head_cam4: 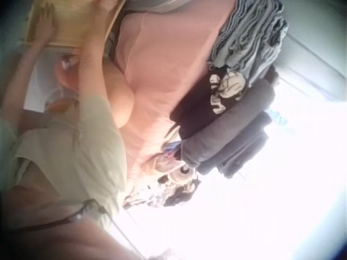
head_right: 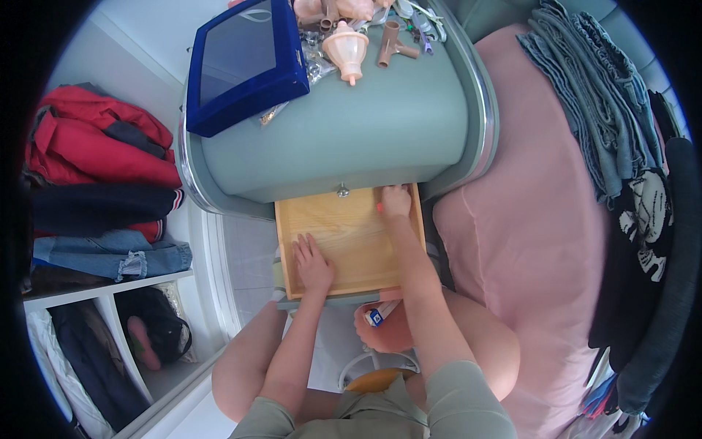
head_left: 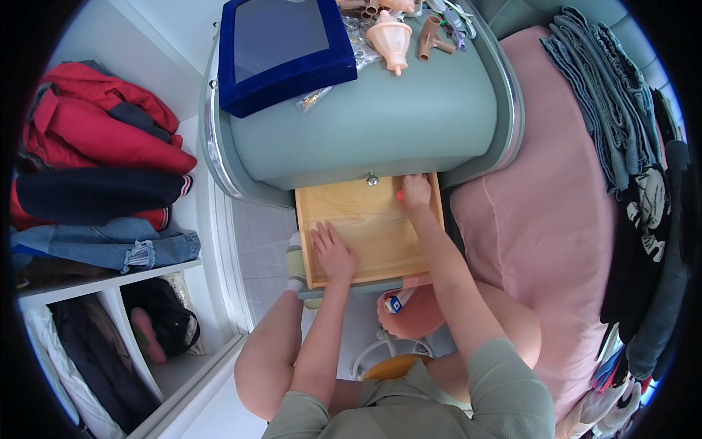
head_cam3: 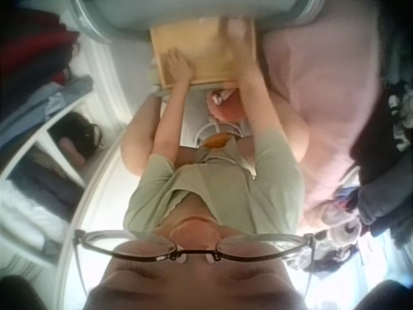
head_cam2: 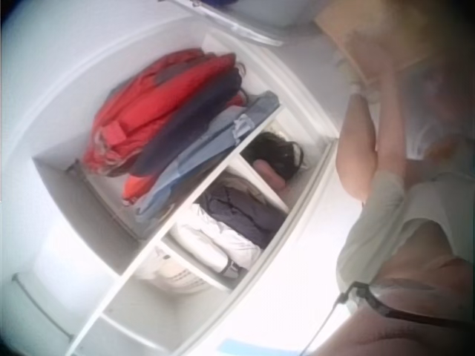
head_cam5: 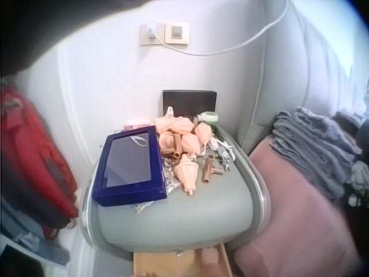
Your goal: The person assembles components of a doll by hand, retrieving plastic limbs and a torso from a drawer and joining them together while sitting at a nightstand.
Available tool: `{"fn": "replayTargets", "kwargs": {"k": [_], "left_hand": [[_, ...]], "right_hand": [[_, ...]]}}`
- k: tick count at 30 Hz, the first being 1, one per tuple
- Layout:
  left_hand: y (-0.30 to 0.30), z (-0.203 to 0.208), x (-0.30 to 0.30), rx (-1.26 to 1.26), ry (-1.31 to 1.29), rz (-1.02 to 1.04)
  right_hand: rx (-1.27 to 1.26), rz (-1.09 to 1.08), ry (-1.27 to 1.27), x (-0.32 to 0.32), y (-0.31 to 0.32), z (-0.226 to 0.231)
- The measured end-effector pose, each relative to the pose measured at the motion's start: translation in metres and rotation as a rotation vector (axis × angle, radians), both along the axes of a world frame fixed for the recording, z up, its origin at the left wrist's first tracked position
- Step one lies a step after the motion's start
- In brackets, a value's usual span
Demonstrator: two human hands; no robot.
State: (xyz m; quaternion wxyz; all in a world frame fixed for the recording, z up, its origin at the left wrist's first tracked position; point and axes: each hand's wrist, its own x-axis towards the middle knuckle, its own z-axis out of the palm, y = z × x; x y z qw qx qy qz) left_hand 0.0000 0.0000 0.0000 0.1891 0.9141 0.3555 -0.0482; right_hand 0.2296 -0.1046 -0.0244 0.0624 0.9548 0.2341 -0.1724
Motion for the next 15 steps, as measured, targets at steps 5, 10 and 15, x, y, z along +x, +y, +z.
{"fn": "replayTargets", "kwargs": {"k": [5, 10, 15], "left_hand": [[0.001, -0.006, 0.005, 0.077, -0.030, -0.020], [0.002, 0.001, 0.001, 0.073, 0.020, -0.042], [0.001, -0.011, -0.004, -0.028, -0.106, 0.032]], "right_hand": [[0.406, -0.286, -0.284, -0.034, 0.025, -0.001], [0.589, -0.201, -0.105, -0.073, 0.063, 0.005], [0.565, 0.058, 0.122, -0.121, 0.134, 0.011]]}}
